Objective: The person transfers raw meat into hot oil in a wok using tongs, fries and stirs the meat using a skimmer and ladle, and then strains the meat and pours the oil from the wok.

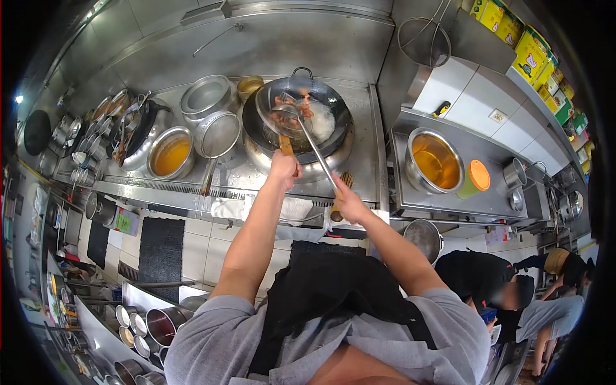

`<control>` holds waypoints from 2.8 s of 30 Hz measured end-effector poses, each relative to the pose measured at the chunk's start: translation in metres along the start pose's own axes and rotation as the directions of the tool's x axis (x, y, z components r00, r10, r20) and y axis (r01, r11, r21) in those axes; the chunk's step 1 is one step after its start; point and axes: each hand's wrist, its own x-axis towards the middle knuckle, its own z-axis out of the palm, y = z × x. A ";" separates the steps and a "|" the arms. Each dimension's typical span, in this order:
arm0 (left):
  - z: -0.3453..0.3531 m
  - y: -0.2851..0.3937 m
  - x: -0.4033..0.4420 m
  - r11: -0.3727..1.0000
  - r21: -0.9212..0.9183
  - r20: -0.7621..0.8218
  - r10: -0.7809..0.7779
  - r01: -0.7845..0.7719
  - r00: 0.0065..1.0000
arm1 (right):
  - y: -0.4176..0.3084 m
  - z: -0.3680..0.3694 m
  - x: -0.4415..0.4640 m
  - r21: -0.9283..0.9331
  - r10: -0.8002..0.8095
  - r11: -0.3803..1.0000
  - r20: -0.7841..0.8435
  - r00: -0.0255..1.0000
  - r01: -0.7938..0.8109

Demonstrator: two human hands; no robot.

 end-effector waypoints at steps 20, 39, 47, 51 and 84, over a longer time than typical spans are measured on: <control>-0.008 0.006 0.023 0.990 0.138 -0.104 0.020 -0.005 0.994 | -0.017 -0.028 -0.020 0.142 0.290 0.944 0.079 0.954 -0.299; -0.079 0.033 0.011 0.410 0.910 -0.159 0.484 -0.063 0.860 | 0.014 -0.050 0.046 0.307 0.688 0.645 0.164 0.707 -0.699; -0.132 0.034 0.105 0.206 0.959 0.068 0.497 -0.194 0.865 | 0.013 0.025 0.076 0.291 0.724 0.645 0.065 0.687 -0.706; -0.100 0.027 0.087 0.806 0.592 -0.010 -0.017 0.020 1.000 | -0.016 0.034 0.100 0.762 0.649 0.031 0.476 0.593 -0.647; -0.023 0.000 0.024 0.913 -0.409 0.133 0.059 0.001 0.989 | -0.016 -0.014 0.022 -0.120 0.423 0.906 0.302 0.854 -0.406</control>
